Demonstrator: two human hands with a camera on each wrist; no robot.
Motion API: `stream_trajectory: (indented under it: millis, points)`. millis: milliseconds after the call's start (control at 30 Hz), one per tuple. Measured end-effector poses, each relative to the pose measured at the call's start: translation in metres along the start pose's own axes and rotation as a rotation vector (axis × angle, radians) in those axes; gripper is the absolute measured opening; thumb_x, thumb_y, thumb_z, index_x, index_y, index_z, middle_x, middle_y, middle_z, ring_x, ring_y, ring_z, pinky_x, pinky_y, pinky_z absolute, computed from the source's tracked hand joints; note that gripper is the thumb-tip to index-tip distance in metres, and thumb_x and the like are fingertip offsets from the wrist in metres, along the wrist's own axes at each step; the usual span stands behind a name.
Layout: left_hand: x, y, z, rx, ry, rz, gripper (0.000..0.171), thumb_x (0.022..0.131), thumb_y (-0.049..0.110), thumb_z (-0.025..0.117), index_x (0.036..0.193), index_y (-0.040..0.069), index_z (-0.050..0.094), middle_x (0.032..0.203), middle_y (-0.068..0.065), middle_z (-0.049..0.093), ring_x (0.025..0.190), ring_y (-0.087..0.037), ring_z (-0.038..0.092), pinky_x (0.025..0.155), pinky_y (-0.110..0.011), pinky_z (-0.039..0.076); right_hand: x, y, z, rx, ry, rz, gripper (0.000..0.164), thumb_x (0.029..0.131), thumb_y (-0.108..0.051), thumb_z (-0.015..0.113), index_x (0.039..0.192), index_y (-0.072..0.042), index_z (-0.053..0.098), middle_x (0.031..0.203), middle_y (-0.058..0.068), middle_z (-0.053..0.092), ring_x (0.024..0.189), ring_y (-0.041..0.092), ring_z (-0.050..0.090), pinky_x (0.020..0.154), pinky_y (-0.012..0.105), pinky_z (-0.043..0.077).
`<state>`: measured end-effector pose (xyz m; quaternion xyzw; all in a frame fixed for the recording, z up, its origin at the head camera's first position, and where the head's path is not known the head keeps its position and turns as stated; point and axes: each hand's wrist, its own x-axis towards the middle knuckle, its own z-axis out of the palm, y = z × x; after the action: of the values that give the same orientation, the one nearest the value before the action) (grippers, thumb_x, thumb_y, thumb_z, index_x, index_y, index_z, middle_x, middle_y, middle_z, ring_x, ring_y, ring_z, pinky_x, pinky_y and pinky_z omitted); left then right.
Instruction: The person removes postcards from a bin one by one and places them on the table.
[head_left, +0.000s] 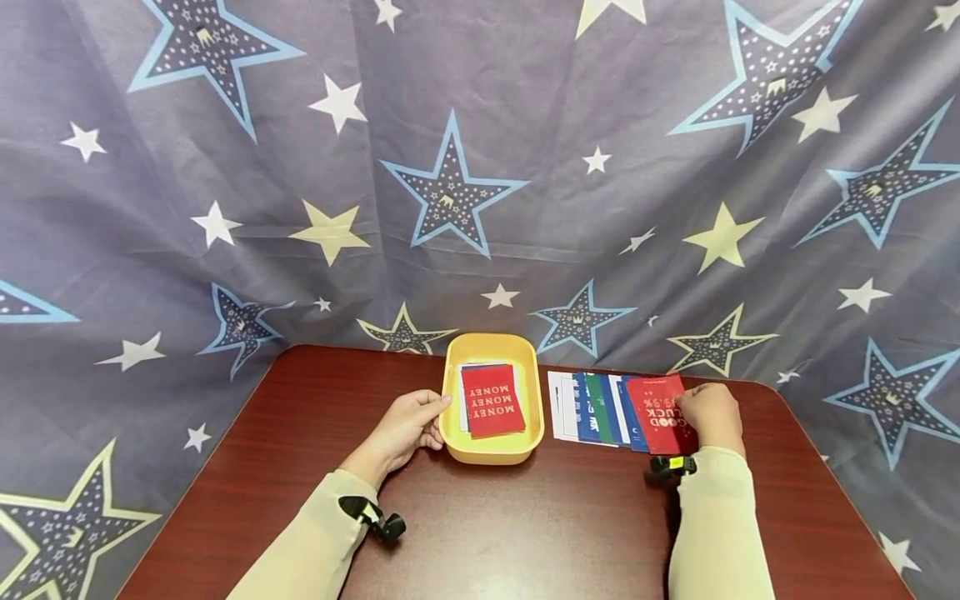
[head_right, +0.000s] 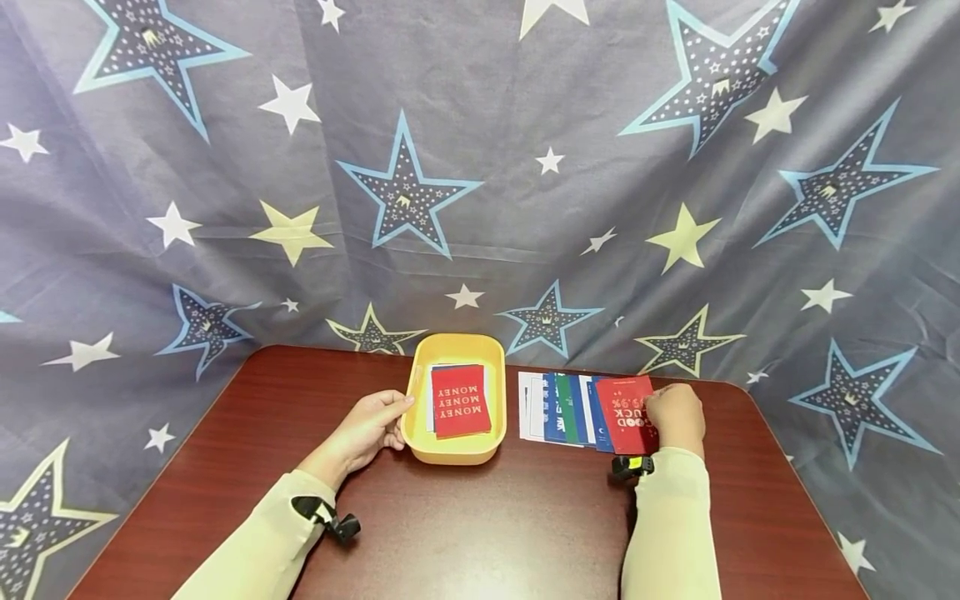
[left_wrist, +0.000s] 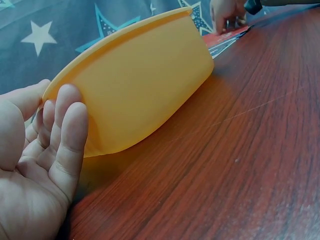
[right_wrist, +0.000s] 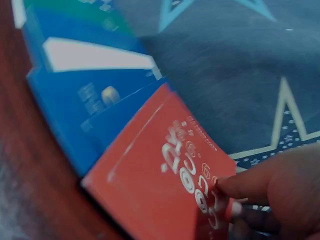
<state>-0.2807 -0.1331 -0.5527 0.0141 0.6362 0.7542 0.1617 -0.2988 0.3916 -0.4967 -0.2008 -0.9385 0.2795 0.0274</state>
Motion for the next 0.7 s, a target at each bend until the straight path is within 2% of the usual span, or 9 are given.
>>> stream_trajectory:
  millis: [67,133,333,433,567,700]
  points:
    - [0.0,0.0,0.0,-0.002,-0.002,0.001,0.028,0.115,0.027,0.07,0.112,-0.001,0.065,0.069,0.0,0.067,0.055,-0.01,0.066,0.054,-0.024,0.063,-0.003,-0.001,0.001,-0.023,0.012,0.015,0.021,0.099,-0.021,0.07,0.089,-0.005,0.078,0.105,0.025,0.079,0.098,0.045,0.071,0.081,0.059,0.061]
    - [0.0,0.0,0.0,-0.005,-0.004,0.0,0.027,0.115,0.026,0.069,0.111,0.0,0.065,0.069,0.0,0.066,0.055,-0.01,0.066,0.054,-0.024,0.063,-0.004,-0.001,0.002,-0.024,0.024,0.022,0.016,0.096,-0.019,0.071,0.087,-0.007,0.075,0.1,0.022,0.078,0.096,0.044,0.07,0.078,0.058,0.059]
    - [0.0,0.003,0.001,-0.004,-0.003,0.004,0.025,0.115,0.025,0.069,0.109,0.002,0.066,0.069,0.0,0.066,0.055,-0.01,0.066,0.054,-0.023,0.063,-0.003,-0.008,0.004,0.027,0.069,-0.01,0.019,0.1,-0.02,0.064,0.1,-0.004,0.075,0.107,0.023,0.076,0.1,0.043,0.067,0.078,0.054,0.055]
    - [-0.001,0.004,0.001,-0.003,-0.003,0.008,0.025,0.115,0.025,0.069,0.11,0.001,0.065,0.068,0.0,0.066,0.054,-0.009,0.066,0.053,-0.023,0.062,-0.004,-0.021,0.005,0.062,0.068,-0.083,0.025,0.103,-0.022,0.064,0.108,-0.001,0.077,0.111,0.026,0.077,0.101,0.044,0.07,0.084,0.055,0.057]
    - [-0.002,0.003,0.002,0.002,-0.009,0.006,0.027,0.115,0.025,0.069,0.111,-0.001,0.065,0.068,0.0,0.066,0.054,-0.009,0.066,0.053,-0.023,0.062,-0.011,-0.045,0.001,0.098,0.011,-0.213,0.031,0.107,-0.024,0.069,0.118,0.004,0.077,0.116,0.029,0.078,0.104,0.044,0.071,0.093,0.058,0.059]
    - [-0.002,0.003,0.001,0.001,-0.001,0.004,0.027,0.116,0.025,0.069,0.111,-0.001,0.065,0.07,0.001,0.065,0.055,-0.01,0.066,0.054,-0.022,0.063,-0.024,-0.074,-0.005,0.099,-0.03,-0.305,0.033,0.11,-0.026,0.071,0.123,0.004,0.076,0.12,0.03,0.077,0.105,0.043,0.071,0.094,0.061,0.06]
